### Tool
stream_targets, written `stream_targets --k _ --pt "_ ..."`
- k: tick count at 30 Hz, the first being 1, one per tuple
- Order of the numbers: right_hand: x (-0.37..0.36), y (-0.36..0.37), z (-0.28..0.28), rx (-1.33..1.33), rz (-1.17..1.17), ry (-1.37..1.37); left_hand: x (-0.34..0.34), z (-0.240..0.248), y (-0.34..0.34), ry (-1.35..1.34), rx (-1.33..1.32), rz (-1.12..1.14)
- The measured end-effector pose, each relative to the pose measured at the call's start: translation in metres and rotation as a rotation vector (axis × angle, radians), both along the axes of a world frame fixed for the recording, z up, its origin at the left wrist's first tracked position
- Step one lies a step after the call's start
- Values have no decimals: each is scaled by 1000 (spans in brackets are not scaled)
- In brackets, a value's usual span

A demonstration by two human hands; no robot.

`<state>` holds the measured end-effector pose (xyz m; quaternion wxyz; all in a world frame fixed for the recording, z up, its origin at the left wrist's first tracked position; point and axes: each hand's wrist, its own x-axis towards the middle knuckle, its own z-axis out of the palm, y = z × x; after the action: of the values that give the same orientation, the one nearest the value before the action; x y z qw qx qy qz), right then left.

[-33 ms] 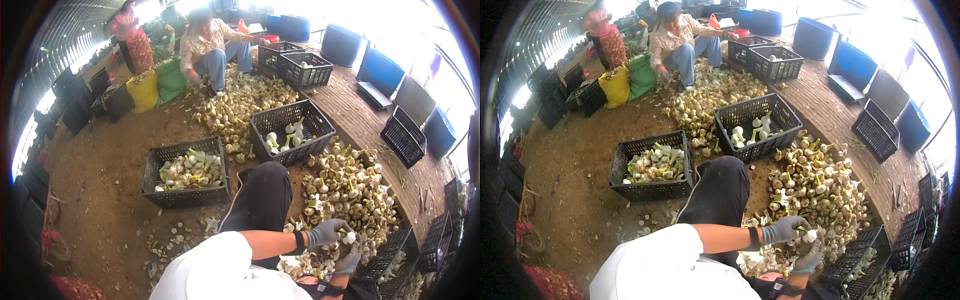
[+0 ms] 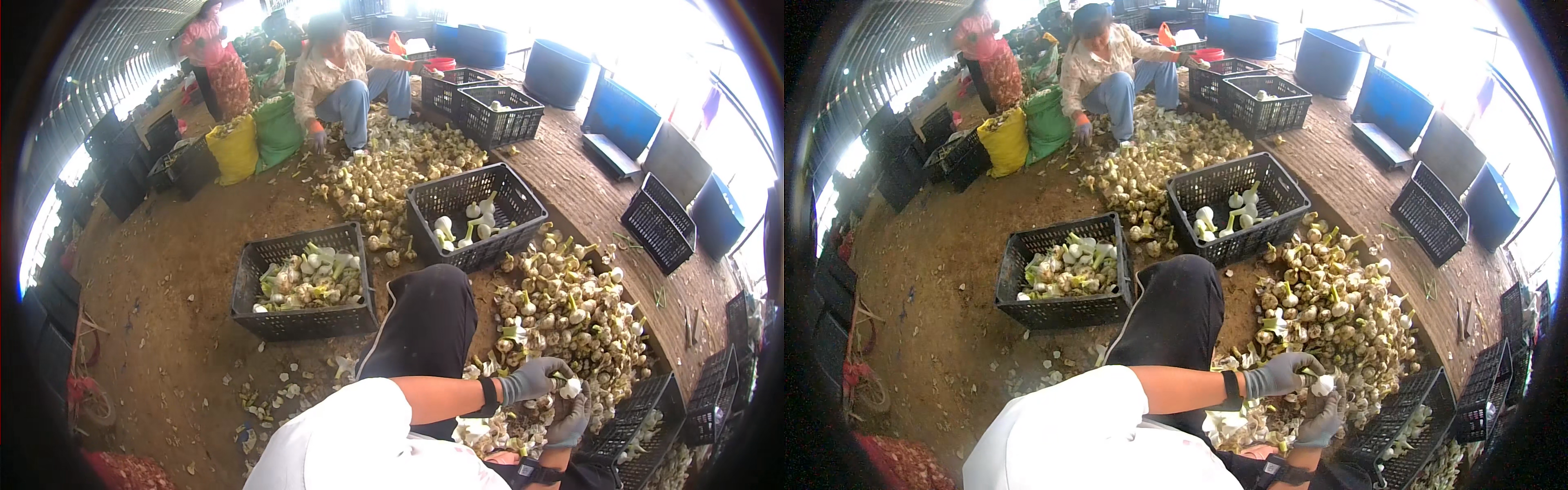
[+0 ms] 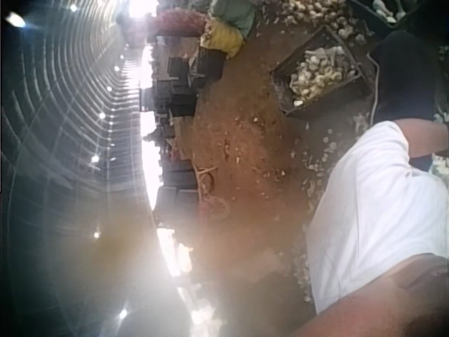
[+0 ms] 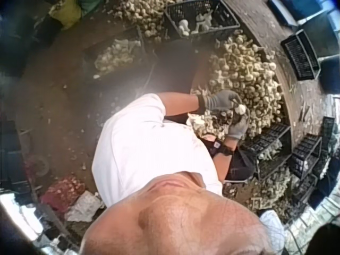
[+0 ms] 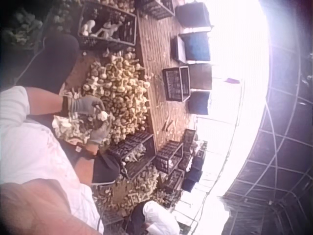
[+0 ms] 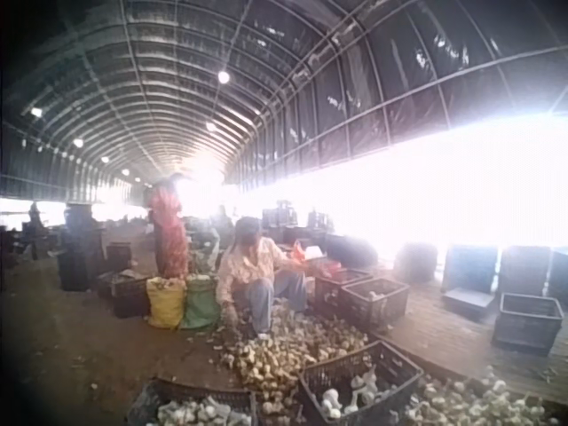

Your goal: The person processes garlic by hand, picking up bulbs from a pile, peeling away the outer layers, and snapping off the stems before placing them into a crate.

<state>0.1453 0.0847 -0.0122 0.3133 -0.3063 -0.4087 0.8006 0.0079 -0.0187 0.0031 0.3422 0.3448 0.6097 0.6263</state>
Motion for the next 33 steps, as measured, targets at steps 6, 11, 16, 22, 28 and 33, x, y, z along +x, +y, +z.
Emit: stream_targets --k 6,11,16,22,28,33 --pt "5 11 10 -97 17 110 -12 -7 2 -181 77 46" --pt "-2 -7 38 -70 93 -230 -7 -3 1 201 106 78" --pt "3 1 12 143 165 -218 -10 3 -4 410 247 14" --pt "16 17 -5 -32 185 28 -7 -8 3 63 229 -47" --pt "35 -5 25 -109 81 225 -7 -28 13 -447 263 -75" --pt "3 -1 12 225 240 -22 -29 -19 1 -569 326 134"
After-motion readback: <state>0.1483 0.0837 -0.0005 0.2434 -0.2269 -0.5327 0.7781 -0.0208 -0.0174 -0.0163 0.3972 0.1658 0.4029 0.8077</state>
